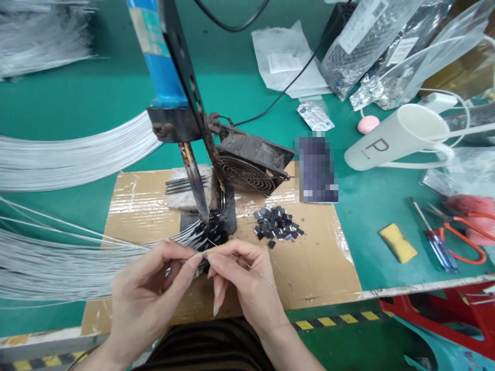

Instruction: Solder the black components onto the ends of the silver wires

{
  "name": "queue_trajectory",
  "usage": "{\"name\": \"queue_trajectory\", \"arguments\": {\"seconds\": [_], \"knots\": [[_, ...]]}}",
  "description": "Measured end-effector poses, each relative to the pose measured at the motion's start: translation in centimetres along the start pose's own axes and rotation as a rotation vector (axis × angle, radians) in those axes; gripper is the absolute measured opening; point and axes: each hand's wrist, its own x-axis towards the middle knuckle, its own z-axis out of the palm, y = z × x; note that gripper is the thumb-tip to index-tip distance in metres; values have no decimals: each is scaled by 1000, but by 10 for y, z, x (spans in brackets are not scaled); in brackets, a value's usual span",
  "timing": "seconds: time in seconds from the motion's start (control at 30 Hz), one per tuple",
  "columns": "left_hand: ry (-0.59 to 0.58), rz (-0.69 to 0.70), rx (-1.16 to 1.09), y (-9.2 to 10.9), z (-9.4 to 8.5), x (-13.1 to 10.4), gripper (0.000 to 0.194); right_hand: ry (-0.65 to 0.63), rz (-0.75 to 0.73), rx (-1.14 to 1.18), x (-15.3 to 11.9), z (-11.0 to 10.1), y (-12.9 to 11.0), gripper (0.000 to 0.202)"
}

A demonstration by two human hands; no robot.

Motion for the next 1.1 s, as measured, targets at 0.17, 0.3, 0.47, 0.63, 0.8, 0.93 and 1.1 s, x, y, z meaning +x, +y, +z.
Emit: {"name": "queue_trajectory", "arguments": {"seconds": [0.17,0.3,0.47,0.63,0.8,0.93,1.1], "knots": [[-2,-21,24,0,0,0,13,-9,-6,0,-1,-1,1,16],[0,15,18,-1,0,-2,12,-4,-7,-4,-1,-1,1,15],[2,71,27,-4,0,-3,15,-7,4,-12,-1,-2,0,16],[-23,117,61,-5,0,-1,17,-9,23,-34,-1,-4,-3,18],[-45,133,72,-5,-3,0,17,-24,57,-31,2,-4,-6,19],[-44,116,68,-4,-4,-1,17,-13,63,-13,2,-1,-7,20],[6,94,82,-4,0,-4,15,40,44,41,2,3,-3,20]]}}
